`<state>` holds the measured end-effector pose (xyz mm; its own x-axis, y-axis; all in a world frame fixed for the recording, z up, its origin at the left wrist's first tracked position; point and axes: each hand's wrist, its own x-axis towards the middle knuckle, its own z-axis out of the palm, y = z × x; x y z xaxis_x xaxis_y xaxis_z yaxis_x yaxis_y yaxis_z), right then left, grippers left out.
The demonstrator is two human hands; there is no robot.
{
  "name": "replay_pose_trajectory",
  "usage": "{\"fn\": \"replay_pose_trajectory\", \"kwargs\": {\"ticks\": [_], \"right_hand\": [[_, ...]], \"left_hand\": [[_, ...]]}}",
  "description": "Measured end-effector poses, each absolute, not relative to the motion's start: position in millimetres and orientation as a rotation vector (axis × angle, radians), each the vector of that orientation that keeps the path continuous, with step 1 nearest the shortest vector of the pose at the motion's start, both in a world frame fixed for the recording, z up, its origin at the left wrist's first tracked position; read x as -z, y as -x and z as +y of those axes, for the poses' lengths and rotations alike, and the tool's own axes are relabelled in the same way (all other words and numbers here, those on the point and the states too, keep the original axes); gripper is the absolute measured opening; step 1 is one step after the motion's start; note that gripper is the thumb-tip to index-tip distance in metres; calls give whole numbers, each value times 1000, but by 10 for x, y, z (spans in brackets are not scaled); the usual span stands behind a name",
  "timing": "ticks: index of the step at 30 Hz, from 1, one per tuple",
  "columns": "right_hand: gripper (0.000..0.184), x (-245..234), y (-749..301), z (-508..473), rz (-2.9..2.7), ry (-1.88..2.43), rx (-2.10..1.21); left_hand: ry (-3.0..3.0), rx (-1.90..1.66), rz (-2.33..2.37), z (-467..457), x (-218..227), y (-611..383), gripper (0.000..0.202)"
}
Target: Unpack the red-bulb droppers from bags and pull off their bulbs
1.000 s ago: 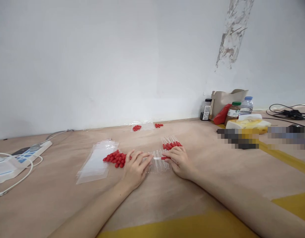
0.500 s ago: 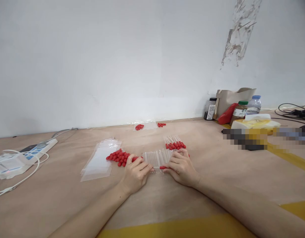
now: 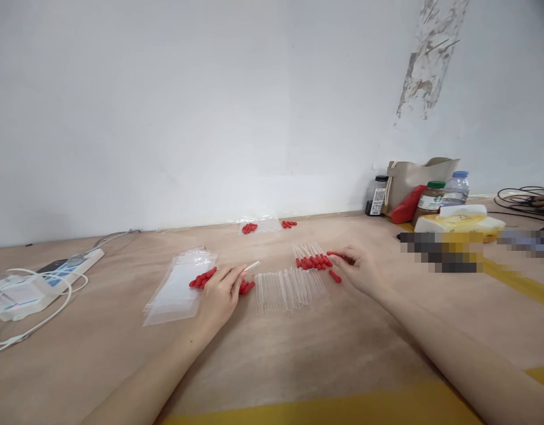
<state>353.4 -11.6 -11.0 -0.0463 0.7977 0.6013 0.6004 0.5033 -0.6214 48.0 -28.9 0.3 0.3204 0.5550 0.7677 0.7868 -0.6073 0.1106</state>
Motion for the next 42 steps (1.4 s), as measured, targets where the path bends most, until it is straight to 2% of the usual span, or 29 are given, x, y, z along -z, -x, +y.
{"fn": "replay_pose_trajectory", "kwargs": {"ticks": [4,7,10,14,22,33,42], "right_hand": [[25,55,-3809,99,-1597,1476,-482],[25,109,-3895,161,-1512,1567,-624],[23,161,-3904,155,-1484,1617,-653],[15,162,-3883,121,-1536,1614,-702],[23,244,-3862,147,-1513,1623,-839],[22,320,-3852,211,-1548,1654,-711],[24,392,-3874,288,-1478,1687,-590]], "left_hand": [[2352,1092,-1295,-298,-49,-583,30],[2362,1110,-1236,-319,5,-690,30],[2391,1156,-1173,-314,84,-749,22],[2483,1045,-1004,-281,149,-764,17],[2594,907,-893,-275,191,-781,19],[2727,882,-939,-358,142,-802,14],[2817,840,-1008,-365,101,-730,29]]}}
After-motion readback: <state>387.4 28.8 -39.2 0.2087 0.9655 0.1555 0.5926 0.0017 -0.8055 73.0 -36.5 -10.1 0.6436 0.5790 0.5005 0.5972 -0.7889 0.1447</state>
